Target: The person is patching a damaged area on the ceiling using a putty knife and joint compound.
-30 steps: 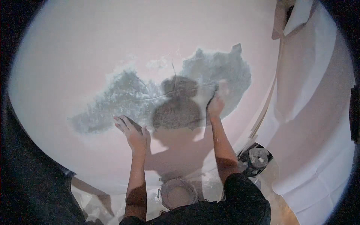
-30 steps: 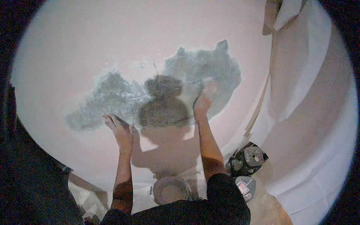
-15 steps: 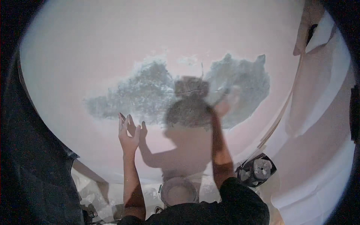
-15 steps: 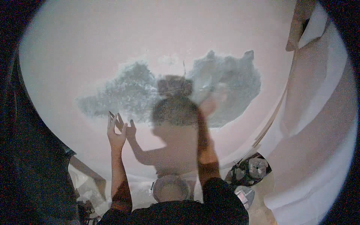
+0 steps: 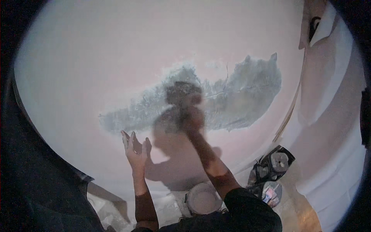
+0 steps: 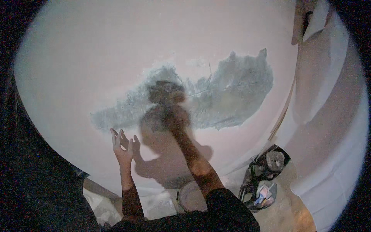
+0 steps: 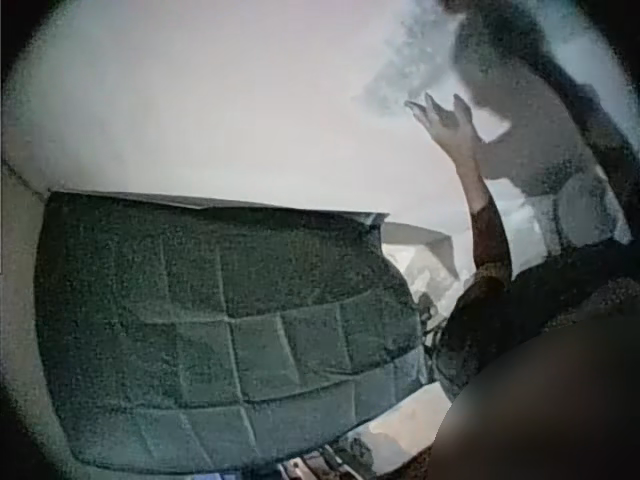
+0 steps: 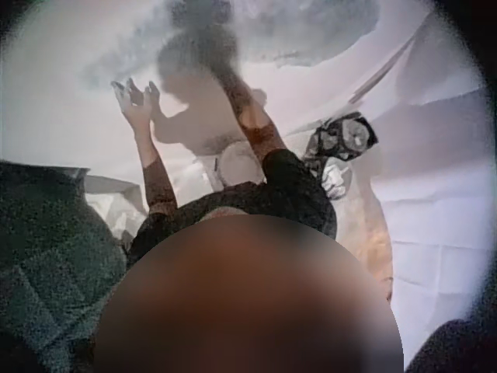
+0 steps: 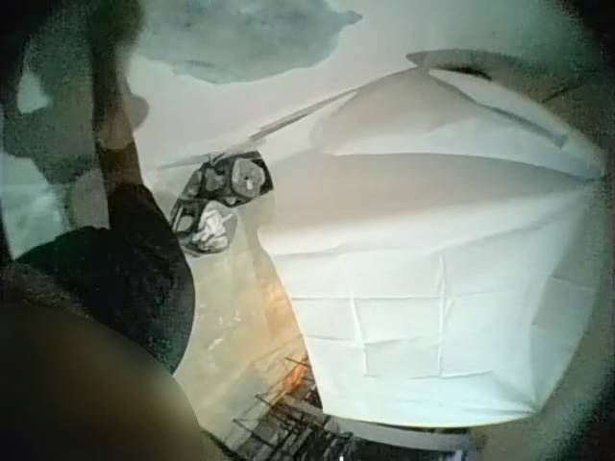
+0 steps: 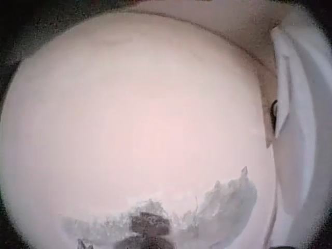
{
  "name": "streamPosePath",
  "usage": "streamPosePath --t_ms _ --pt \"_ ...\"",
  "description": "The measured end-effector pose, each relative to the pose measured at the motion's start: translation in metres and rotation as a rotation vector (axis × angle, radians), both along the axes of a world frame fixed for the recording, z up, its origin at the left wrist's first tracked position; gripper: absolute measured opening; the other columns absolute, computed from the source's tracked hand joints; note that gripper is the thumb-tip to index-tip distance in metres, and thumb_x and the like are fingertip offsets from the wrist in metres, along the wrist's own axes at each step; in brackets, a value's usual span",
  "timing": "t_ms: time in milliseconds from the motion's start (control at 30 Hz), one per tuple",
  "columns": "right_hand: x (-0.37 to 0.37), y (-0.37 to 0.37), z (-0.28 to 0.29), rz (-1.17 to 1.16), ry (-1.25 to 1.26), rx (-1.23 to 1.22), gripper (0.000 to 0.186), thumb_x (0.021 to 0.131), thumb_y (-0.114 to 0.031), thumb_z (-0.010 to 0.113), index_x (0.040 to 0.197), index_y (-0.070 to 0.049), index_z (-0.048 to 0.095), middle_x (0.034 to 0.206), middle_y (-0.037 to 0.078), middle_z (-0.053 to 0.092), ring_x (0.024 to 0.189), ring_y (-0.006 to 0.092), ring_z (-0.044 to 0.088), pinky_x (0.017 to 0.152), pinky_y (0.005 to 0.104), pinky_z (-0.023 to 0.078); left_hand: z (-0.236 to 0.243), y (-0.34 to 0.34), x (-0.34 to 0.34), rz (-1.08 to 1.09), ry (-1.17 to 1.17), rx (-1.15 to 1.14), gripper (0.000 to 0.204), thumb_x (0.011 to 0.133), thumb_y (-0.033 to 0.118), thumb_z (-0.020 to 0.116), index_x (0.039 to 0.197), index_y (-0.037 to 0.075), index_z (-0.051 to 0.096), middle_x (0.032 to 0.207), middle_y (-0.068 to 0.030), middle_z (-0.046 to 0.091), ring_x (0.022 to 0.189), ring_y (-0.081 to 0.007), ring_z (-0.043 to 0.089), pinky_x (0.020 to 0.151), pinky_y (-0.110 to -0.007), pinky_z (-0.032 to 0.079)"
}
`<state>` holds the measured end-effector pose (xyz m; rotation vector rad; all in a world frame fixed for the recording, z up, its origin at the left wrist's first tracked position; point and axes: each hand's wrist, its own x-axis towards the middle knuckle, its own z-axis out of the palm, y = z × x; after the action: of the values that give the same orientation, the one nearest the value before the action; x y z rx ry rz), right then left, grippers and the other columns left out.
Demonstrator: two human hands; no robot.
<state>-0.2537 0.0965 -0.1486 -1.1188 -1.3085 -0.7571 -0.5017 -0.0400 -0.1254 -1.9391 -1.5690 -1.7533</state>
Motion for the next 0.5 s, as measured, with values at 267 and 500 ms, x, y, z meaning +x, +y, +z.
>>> streamPosePath --t_ms 267,500 --pt "0.127 0.01 0.03 0.462 0.896 -0.663 0.038 0.092 -0.029 0.053 0.119 -0.003 0.058 0.129 0.019 0.053 0.122 0.0258 0.049 0.099 0.0431 0.036 -0.006 -0.022 -0.06 -0.015 -0.112 -0.085 0.056 0.078 0.009 0.07 0.129 0.0 0.05 0.148 -0.0267 0.027 0.135 -0.0401 0.032 0.108 -0.046 0.033" --pt "-0.044 -0.045 0.05 0.064 -0.05 -0.458 0.037 0.088 -0.025 0.052 0.114 0.0 0.059 0.118 0.022 0.057 0.108 0.0348 0.054 0.092 0.0453 0.042 0.007 -0.028 -0.072 0.171 -0.016 -0.058 0.07 0.075 0.01 0.073 0.136 0.001 0.042 0.148 -0.0299 0.022 0.136 -0.0421 0.029 0.107 -0.046 0.033"
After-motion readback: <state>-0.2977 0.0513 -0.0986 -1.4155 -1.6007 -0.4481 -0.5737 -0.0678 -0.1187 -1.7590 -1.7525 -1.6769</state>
